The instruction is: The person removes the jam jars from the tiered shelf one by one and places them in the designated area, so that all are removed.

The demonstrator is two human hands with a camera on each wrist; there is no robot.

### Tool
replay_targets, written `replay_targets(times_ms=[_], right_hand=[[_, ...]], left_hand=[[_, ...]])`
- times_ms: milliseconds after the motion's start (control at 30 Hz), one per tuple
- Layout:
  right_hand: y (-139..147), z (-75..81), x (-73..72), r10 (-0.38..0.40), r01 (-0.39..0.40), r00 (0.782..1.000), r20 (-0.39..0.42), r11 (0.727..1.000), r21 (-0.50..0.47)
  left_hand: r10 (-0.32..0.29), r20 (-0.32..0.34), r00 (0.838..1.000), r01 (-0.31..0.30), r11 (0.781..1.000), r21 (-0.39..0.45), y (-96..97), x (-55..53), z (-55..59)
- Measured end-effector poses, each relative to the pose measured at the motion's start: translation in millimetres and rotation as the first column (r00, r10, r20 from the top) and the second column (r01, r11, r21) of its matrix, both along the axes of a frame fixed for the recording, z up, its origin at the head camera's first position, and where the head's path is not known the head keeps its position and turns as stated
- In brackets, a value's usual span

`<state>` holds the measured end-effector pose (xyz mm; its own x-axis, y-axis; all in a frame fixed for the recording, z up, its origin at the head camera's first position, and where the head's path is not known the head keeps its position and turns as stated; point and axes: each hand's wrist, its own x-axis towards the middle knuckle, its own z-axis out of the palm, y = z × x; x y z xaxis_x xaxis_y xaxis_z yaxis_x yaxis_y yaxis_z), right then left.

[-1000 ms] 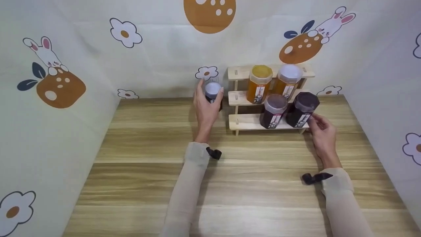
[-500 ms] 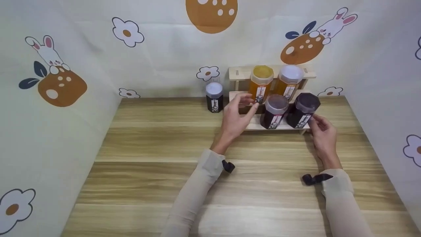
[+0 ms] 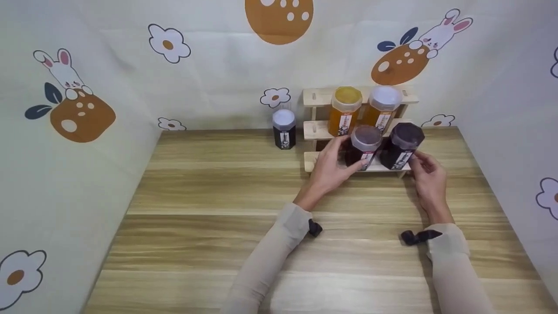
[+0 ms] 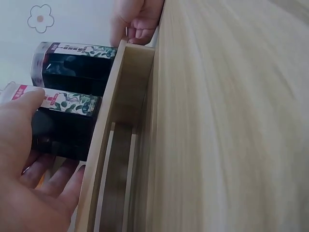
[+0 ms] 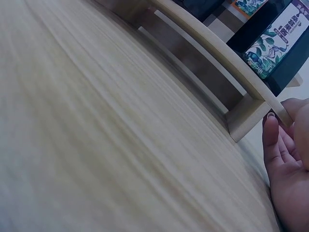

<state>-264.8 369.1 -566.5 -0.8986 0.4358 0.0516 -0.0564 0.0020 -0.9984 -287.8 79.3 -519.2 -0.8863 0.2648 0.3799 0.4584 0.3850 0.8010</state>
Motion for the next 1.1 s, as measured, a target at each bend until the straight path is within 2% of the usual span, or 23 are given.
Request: replay_targets(times_ms=[100, 233, 300, 400, 500, 600, 800, 1000, 1100], right_hand=[[-1, 0.5, 0.5, 0.0, 0.0, 1.0, 0.0, 1.0, 0.006], [-2, 2.4, 1.8, 0.009, -0.009, 1.0, -0.017, 1.0, -0.014], [-3, 3.9, 2.5, 0.014, -0.015, 0.999, -0.029, 0.999, -0.034], [-6, 8.9, 5.5, 0.019, -0.021, 0.999, -0.029, 0.999, -0.039], [-9, 15.6, 9.2, 0.027, -0.028, 0.999, -0.02, 0.998, -0.052], [-10, 19.8, 11.8, 0.029, -0.03, 0.999, -0.015, 0.998, -0.047], [-8, 17.7, 10.5, 0.027, -0.027, 1.0, -0.004, 0.999, -0.036], [-7, 13.5, 7.1, 0.024, -0.024, 1.0, 0.0, 1.0, 0.007], [-7, 11.5, 6.7, 0.014, -0.014, 1.0, 0.001, 1.0, -0.008]], left_hand=[[0.084, 0.008, 0.996, -0.083, 0.995, -0.053, 6.6, 3.9, 0.5], [0.171, -0.007, 0.985, -0.17, 0.975, -0.144, 21.1, 10.9, 0.4], [0.201, -0.023, 0.979, -0.202, 0.963, -0.176, 27.1, 14.0, 0.0], [0.229, -0.041, 0.973, -0.233, 0.957, -0.175, 32.0, 16.3, -0.5], [0.231, -0.038, 0.972, -0.234, 0.959, -0.157, 32.1, 17.4, -1.1], [0.209, -0.024, 0.978, -0.21, 0.967, -0.144, 30.3, 18.4, -1.6], [0.171, -0.022, 0.985, -0.172, 0.974, -0.147, 22.0, 22.3, 0.3], [0.147, -0.084, 0.986, -0.16, 0.971, -0.178, 2.8, 26.6, 4.3], [0.14, -0.075, 0.987, -0.149, 0.979, -0.138, -11.5, 26.3, 7.1]])
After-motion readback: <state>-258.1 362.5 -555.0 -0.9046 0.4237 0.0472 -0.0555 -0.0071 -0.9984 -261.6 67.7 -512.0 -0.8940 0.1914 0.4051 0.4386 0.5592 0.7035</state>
